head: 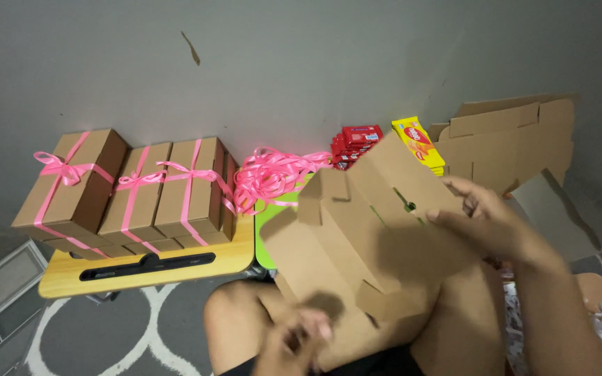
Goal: The person folds a flat cardboard sheet into a small box, tucks the flaps to form the sides, and places the assembled box on a green tray. They then reach for shredded paper from a nearby container.
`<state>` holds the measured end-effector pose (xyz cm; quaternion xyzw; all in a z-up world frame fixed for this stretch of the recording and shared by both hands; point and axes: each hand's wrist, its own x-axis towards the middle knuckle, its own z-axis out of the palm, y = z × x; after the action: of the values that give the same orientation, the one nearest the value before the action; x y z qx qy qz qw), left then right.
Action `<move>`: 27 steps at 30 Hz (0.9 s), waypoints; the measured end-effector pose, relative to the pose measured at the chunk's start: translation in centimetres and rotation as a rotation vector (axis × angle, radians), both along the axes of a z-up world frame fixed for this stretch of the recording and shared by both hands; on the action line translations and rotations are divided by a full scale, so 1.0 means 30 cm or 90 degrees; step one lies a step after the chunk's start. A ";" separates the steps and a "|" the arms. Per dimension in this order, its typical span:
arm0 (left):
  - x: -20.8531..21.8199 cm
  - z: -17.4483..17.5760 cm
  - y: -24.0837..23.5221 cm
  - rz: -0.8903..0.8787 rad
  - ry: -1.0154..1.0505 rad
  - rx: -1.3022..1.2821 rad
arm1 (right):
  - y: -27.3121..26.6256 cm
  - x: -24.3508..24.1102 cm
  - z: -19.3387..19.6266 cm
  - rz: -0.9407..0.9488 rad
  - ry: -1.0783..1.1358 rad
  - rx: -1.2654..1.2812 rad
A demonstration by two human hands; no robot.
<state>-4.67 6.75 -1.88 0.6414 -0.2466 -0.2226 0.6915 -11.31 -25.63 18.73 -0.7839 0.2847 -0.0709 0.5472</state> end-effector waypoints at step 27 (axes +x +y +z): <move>0.660 -0.029 -0.356 0.097 -0.058 0.287 | -0.086 0.613 -0.379 0.310 0.102 -0.581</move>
<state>15.14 -3.94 -2.75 0.8058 -0.1721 -0.1899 0.5338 7.08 -28.21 7.37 -0.9890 0.0754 0.0012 0.1269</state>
